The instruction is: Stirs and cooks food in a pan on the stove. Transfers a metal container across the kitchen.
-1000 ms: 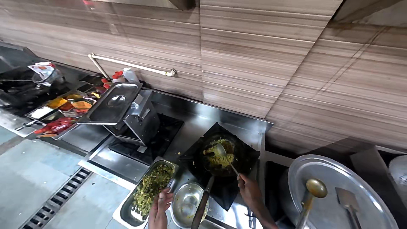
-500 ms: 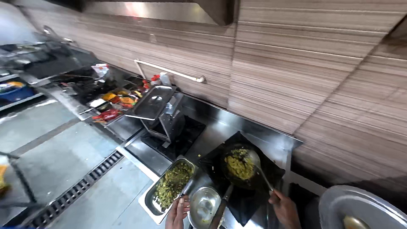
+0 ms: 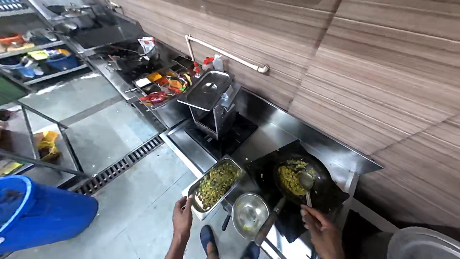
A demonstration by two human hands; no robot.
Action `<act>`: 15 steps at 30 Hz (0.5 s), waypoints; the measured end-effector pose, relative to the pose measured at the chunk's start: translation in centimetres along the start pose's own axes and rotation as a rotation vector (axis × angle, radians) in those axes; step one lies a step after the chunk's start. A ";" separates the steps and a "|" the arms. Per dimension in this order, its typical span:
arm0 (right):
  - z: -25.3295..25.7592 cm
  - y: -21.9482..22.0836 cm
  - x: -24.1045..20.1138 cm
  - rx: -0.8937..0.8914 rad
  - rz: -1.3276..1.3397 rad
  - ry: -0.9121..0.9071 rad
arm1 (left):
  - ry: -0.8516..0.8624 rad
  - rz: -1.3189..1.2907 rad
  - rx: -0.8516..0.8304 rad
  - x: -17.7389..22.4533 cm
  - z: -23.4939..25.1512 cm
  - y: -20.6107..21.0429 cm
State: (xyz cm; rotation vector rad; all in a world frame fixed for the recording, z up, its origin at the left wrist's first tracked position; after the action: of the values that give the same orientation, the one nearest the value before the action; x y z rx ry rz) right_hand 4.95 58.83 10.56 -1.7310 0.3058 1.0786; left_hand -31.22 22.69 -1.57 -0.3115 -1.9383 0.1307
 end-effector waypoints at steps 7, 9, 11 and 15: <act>2.5 14.9 -7.9 -0.373 0.112 0.027 | -0.370 -0.196 -0.025 -6.9 4.2 -0.4; 5.2 19.6 -10.0 -0.442 -0.091 -0.045 | -0.393 -0.237 -0.044 -7.5 4.9 0.5; 8.6 24.8 -12.1 -0.492 -0.354 -0.125 | -0.387 -0.250 -0.041 -8.1 6.0 0.9; 15.6 33.4 -12.7 -0.539 -0.674 -0.034 | -0.323 -0.341 -0.037 -7.9 9.3 0.1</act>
State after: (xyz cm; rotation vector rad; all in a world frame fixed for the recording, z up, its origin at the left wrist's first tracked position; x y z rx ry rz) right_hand -31.76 53.91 -1.53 -2.0545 -0.6130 0.7111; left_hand -37.01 21.08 -12.21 0.0226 -2.2860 -0.0845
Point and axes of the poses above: each hand's wrist, its own z-axis towards the middle knuckle, its own y-axis out of the palm, x = y × z, the point moved 8 cm from there along z, towards the middle knuckle, and after that the axes turned 5 degrees about -z, right-handed, at the moved point
